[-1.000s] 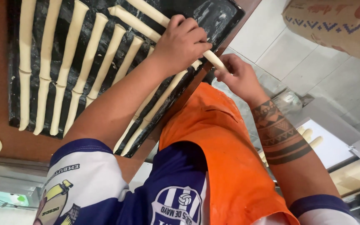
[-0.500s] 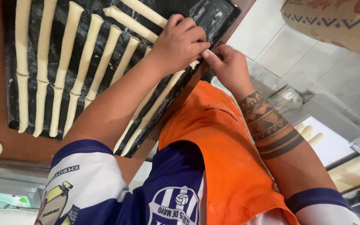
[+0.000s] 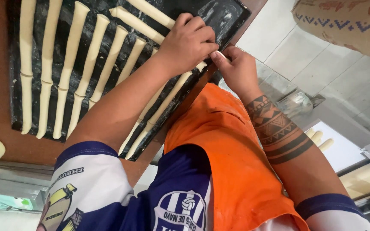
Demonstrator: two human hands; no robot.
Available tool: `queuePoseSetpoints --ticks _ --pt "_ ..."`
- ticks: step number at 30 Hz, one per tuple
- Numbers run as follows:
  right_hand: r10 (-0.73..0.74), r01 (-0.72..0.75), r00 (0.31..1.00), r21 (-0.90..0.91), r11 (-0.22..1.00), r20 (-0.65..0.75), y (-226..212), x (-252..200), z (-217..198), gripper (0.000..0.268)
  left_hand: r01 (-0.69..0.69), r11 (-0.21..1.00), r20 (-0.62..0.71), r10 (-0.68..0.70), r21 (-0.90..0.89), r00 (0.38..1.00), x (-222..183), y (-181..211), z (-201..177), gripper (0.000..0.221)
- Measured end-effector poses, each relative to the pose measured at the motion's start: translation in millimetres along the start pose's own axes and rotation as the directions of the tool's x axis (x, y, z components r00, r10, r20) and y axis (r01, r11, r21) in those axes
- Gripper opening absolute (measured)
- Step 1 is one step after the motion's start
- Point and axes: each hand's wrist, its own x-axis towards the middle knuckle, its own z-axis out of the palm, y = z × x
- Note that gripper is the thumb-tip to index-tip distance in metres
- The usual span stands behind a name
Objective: Cutting long strips of dough into smaller segments using a metal scraper and then arranging and shaping dough pieces on a wooden board.
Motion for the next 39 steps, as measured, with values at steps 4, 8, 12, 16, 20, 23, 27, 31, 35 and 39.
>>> queuePoseSetpoints --ticks 4,8,12,16,20,23,27,31,35,39 --pt "-0.027 0.027 0.999 0.020 0.999 -0.020 9.4 3.9 5.0 0.056 0.001 1.000 0.002 -0.001 -0.002 1.000 1.3 -2.2 2.0 0.014" --pt "-0.012 0.013 1.000 0.028 1.000 -0.011 12.2 2.5 5.7 0.056 -0.024 1.000 -0.026 0.023 -0.018 0.999 4.1 -4.8 0.9 0.016" --pt "0.012 -0.013 1.000 0.053 0.998 0.019 19.7 4.5 4.8 0.047 -0.050 0.999 -0.060 0.049 -0.007 0.997 4.0 -6.9 2.2 0.015" --pt "0.004 -0.006 1.000 0.056 0.998 0.022 24.2 6.0 2.1 0.049 -0.051 0.999 -0.053 0.050 -0.012 0.997 4.2 -7.1 1.0 0.016" --pt "0.027 -0.027 1.000 0.029 0.999 0.010 28.2 6.4 -1.0 0.054 -0.063 0.998 -0.032 0.063 0.005 0.998 6.2 -7.5 0.1 0.018" --pt "0.050 -0.050 0.998 -0.021 0.998 -0.033 45.3 2.8 1.1 0.059 -0.063 0.998 -0.029 0.063 0.003 0.998 4.3 -7.4 1.5 0.018" --pt "0.265 -0.275 0.959 -0.097 0.957 -0.102 81.9 -11.4 -11.7 0.052 -0.082 0.997 -0.026 0.083 0.013 0.996 4.0 -9.2 2.4 0.024" --pt "0.349 -0.351 0.927 0.007 0.936 -0.137 128.1 -46.9 -32.2 0.051 -0.060 0.998 -0.043 0.061 0.019 0.997 2.0 -13.1 3.7 0.016" --pt "0.352 -0.353 0.936 -0.148 0.924 -0.034 184.5 -87.3 -33.3 0.051 -0.102 0.989 0.051 0.097 0.109 0.994 0.7 -10.2 2.6 0.033" --pt "0.422 -0.423 0.905 -0.187 0.887 -0.047 218.6 -106.8 -21.5 0.054 -0.101 0.982 0.023 0.098 0.162 0.995 7.9 -3.5 0.9 0.018"
